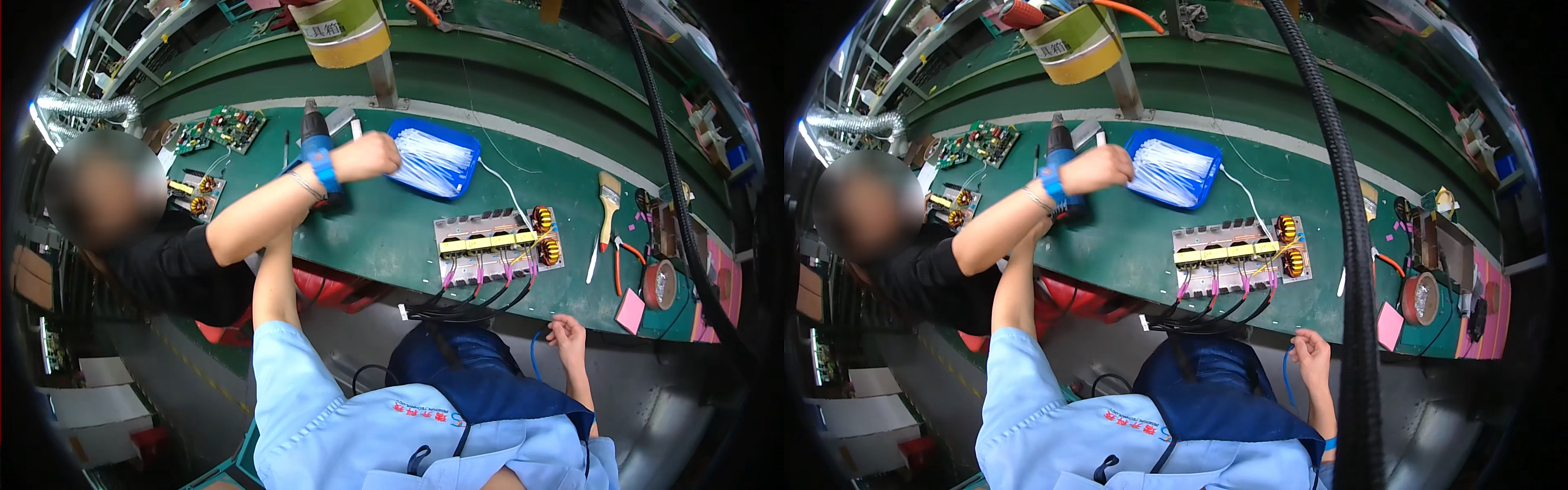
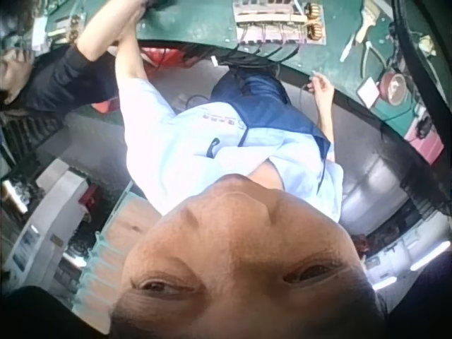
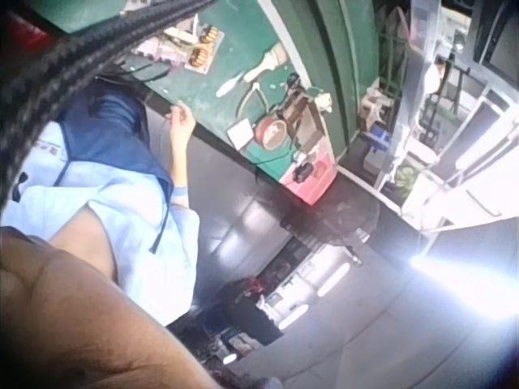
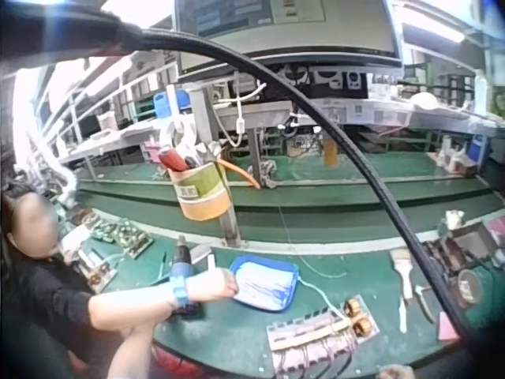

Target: Manually assemble components on a printed circuit board assembly including wire routing, heat-shrinking, and cable tying.

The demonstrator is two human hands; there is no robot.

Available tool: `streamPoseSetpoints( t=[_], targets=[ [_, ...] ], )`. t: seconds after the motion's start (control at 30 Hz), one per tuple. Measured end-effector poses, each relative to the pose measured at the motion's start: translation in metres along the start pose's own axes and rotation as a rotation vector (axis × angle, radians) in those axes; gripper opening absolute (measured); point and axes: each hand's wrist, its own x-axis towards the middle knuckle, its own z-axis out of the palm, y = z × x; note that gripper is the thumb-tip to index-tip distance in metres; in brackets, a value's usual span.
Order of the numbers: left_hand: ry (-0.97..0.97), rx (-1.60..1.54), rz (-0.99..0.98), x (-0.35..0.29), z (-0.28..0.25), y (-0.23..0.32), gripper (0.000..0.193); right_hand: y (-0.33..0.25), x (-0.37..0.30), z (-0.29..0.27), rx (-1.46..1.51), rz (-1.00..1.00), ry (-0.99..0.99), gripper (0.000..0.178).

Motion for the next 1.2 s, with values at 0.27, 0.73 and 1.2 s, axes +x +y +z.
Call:
streamPoseSetpoints(
  t=[0.27,0.73,1.2],
  targets=[
    [-0.712,0.547,1.150,0.077,0.154,0.078,0.008,0.004,-0.001,0.011,-0.063,0.030,-0.025,0.015],
    [-0.536,0.139,0.807,0.071,0.154,0.073,0.011,-0.002,-0.006,0.023,-0.166,0.015,-0.061,0.016],
    [-0.018,0.871,0.000,0.005,0.006,-0.007,0.026,0.013,-0.014,0.033,-0.234,0.007,-0.126,0.014]
  ],
)
